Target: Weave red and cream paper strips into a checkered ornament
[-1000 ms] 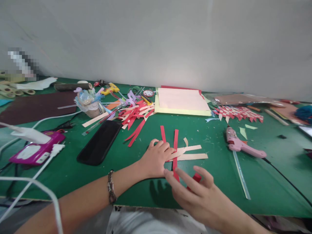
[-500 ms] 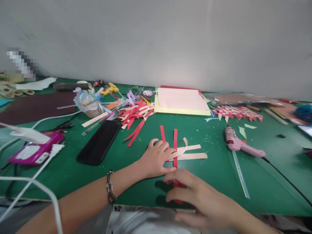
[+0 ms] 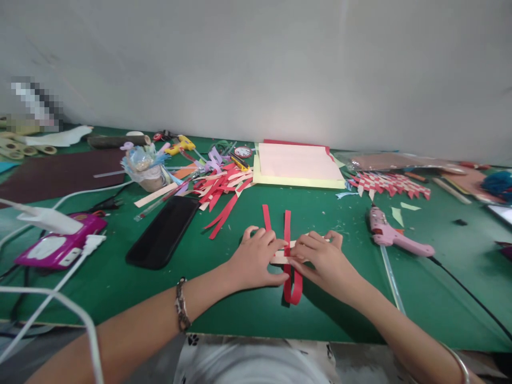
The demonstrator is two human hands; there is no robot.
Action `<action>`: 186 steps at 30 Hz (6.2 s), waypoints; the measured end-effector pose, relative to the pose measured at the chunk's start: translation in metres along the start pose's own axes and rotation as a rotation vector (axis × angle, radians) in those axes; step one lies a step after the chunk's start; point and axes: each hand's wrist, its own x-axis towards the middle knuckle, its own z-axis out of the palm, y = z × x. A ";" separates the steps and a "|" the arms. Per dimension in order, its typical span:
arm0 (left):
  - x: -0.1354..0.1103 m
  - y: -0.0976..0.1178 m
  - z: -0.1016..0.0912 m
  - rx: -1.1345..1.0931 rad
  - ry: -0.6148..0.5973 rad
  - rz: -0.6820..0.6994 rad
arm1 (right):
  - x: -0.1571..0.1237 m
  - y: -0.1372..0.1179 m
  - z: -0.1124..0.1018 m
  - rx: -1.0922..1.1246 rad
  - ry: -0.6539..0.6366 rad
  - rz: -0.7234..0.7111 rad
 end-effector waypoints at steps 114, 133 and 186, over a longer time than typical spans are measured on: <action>-0.035 -0.009 -0.017 0.042 -0.150 0.254 | 0.058 0.047 -0.031 0.900 -0.653 0.127; -0.036 -0.007 -0.018 0.050 -0.140 0.264 | 0.136 0.005 -0.064 0.237 -0.905 -0.100; 0.008 -0.010 -0.036 -0.497 0.029 -0.113 | 0.056 0.004 -0.066 0.091 -0.221 -0.118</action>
